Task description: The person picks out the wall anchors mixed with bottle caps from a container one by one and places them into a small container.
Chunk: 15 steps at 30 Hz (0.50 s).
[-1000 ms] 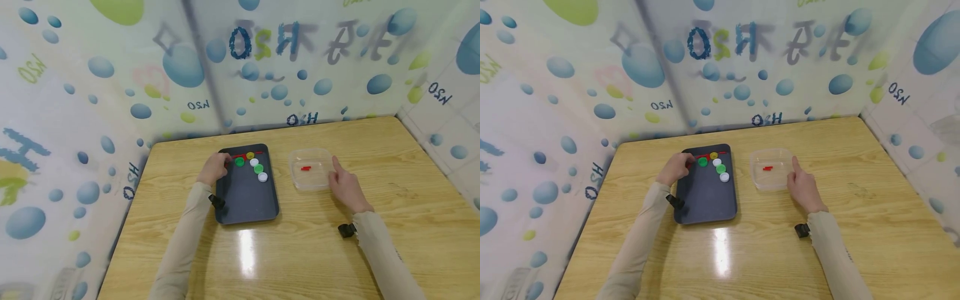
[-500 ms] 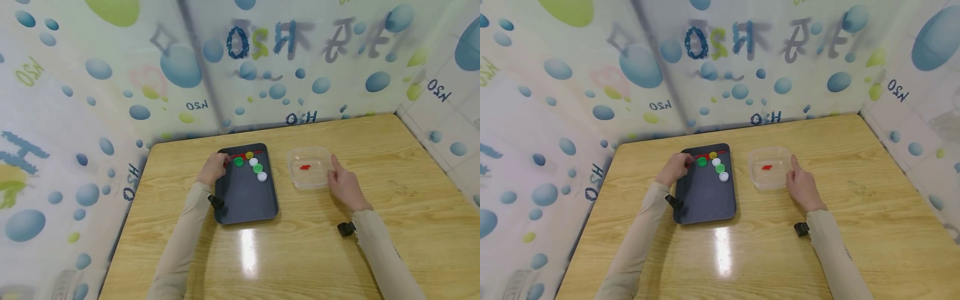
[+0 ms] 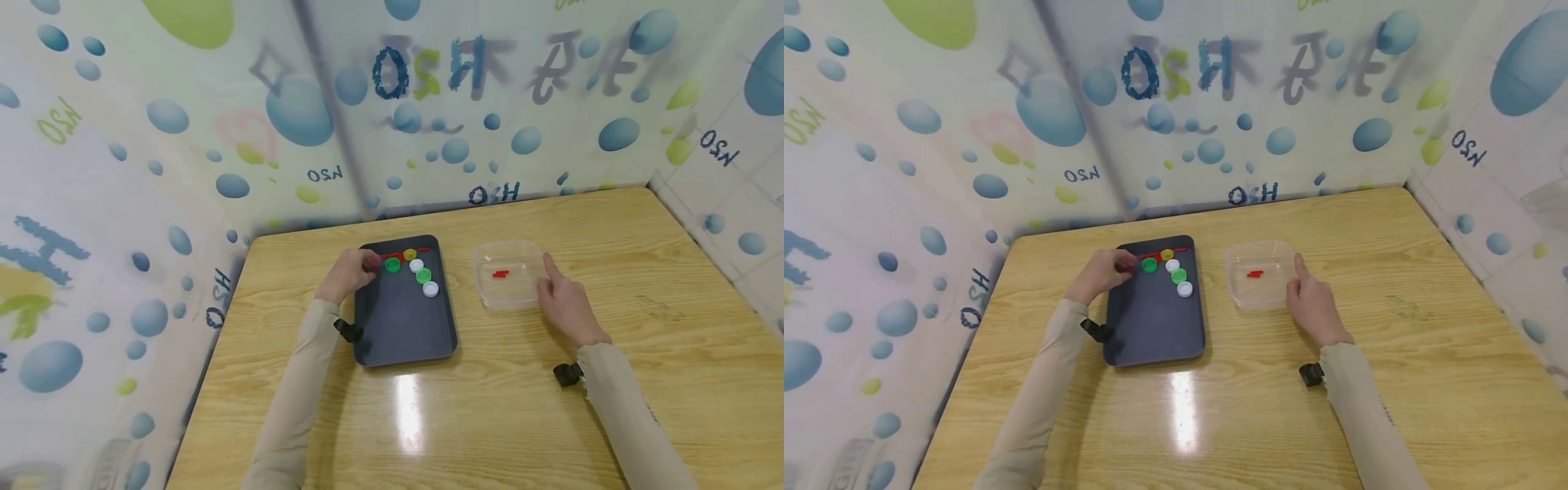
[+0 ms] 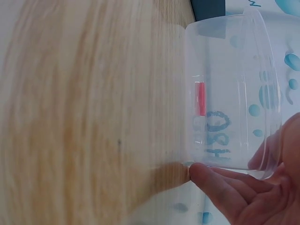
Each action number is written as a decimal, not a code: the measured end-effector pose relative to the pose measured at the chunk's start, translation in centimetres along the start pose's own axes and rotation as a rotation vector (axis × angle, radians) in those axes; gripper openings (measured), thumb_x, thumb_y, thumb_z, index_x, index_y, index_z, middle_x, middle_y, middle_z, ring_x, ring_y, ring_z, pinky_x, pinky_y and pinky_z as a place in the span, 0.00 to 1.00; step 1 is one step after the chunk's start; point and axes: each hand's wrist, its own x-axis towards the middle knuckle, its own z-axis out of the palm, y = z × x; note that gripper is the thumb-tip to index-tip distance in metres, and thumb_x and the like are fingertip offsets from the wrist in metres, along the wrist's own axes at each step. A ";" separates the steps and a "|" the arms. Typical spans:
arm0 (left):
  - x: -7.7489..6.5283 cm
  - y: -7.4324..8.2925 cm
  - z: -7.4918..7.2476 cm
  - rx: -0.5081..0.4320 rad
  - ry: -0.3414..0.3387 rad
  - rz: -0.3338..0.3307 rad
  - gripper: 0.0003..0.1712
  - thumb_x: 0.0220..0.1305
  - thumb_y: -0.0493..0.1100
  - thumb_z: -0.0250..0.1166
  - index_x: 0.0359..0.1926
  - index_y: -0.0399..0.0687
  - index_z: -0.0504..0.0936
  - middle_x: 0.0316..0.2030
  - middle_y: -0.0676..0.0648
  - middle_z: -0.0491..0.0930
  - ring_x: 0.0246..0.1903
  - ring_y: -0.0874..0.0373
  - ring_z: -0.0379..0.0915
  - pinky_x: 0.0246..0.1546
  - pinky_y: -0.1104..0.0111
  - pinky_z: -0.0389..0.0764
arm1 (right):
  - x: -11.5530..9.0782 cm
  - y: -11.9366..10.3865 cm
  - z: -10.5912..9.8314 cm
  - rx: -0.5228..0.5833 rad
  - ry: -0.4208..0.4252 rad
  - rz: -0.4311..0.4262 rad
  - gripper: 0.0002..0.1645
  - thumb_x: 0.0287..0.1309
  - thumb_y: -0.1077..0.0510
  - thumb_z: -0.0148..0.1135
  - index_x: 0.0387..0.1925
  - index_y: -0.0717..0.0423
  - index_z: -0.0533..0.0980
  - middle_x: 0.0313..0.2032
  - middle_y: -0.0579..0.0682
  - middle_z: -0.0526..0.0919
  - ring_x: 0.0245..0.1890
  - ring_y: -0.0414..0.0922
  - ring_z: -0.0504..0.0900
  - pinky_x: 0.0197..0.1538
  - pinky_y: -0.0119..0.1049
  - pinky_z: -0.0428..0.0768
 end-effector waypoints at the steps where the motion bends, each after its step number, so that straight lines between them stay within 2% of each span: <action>1: -0.1 0.0 -0.1 -0.011 0.002 0.000 0.20 0.64 0.31 0.67 0.57 0.39 0.83 0.51 0.40 0.85 0.49 0.46 0.82 0.49 0.56 0.84 | 0.0 0.0 0.0 -0.002 0.000 0.000 0.35 0.77 0.56 0.37 0.78 0.67 0.47 0.10 0.43 0.61 0.10 0.35 0.51 0.14 0.31 0.57; 5: -0.1 0.2 -0.5 -0.033 0.023 0.003 0.19 0.63 0.33 0.68 0.56 0.40 0.84 0.50 0.40 0.86 0.48 0.46 0.83 0.49 0.55 0.84 | 0.1 0.1 0.1 -0.002 0.003 0.000 0.35 0.77 0.56 0.37 0.78 0.67 0.48 0.10 0.42 0.60 0.09 0.35 0.51 0.13 0.30 0.56; 9: -0.2 0.8 -0.9 -0.026 0.044 0.009 0.20 0.63 0.34 0.69 0.56 0.40 0.84 0.50 0.41 0.86 0.50 0.47 0.82 0.52 0.55 0.83 | 0.1 0.1 0.1 -0.002 0.007 -0.005 0.35 0.77 0.57 0.38 0.77 0.69 0.49 0.10 0.42 0.61 0.10 0.35 0.52 0.13 0.30 0.56; 15: -0.2 2.2 -1.4 -0.067 0.060 0.058 0.22 0.64 0.36 0.70 0.59 0.40 0.82 0.53 0.42 0.85 0.53 0.47 0.81 0.57 0.54 0.81 | 0.1 0.1 0.2 -0.013 0.019 -0.010 0.34 0.77 0.58 0.38 0.77 0.70 0.50 0.11 0.42 0.60 0.10 0.36 0.52 0.14 0.32 0.57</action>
